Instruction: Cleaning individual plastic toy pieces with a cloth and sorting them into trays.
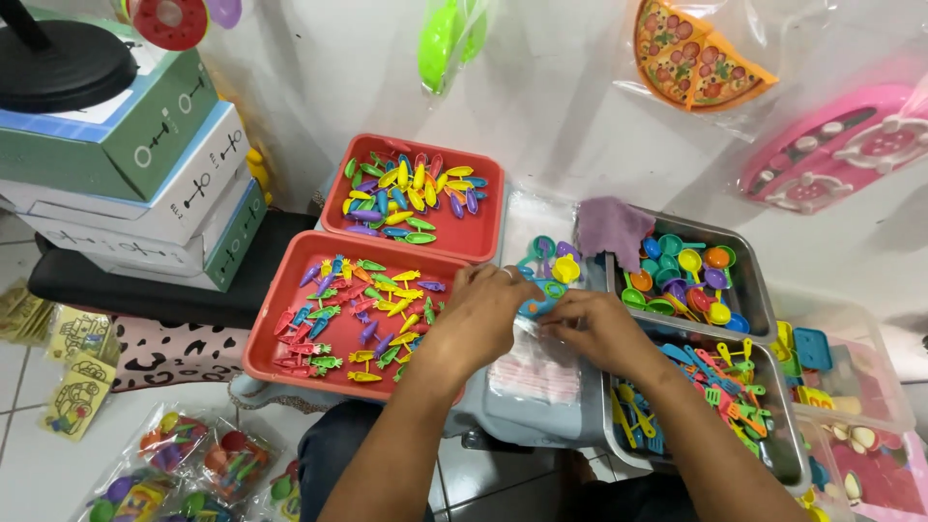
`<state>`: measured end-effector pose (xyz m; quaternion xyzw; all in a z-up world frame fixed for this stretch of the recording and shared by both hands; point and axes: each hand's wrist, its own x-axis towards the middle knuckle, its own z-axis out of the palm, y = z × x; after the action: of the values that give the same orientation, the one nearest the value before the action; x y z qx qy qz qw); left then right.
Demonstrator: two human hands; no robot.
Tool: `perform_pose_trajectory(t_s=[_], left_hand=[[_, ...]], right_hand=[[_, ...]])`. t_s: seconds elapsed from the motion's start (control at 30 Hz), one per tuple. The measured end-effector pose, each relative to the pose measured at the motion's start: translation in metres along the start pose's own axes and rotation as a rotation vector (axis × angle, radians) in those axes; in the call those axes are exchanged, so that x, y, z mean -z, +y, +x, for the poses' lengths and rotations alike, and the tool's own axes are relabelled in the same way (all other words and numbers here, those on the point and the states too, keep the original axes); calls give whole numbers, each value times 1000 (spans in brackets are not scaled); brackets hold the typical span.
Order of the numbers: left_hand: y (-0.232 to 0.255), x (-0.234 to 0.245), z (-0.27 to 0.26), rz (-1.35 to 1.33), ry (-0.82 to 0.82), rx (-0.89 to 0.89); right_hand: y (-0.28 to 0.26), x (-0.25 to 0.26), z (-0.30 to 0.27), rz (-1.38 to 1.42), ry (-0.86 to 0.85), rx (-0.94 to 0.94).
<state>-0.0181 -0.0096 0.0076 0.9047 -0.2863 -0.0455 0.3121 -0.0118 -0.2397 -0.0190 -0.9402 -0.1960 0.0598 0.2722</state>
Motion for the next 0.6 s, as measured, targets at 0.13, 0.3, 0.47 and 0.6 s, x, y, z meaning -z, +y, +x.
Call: perform_pose_trajectory(t_s=[0.13, 0.3, 0.47, 0.6], left_hand=[[-15, -37, 17, 152, 68, 9], [-23, -44, 21, 244, 174, -41], [-8, -15, 10, 112, 110, -57], [1, 14, 1, -233, 213, -181]], right_hand=[[6, 1, 1, 109, 18, -23], [-1, 11, 7, 25, 21, -13], [-5, 7, 18, -205, -31, -9], [-16, 9, 26, -312, -15, -129]])
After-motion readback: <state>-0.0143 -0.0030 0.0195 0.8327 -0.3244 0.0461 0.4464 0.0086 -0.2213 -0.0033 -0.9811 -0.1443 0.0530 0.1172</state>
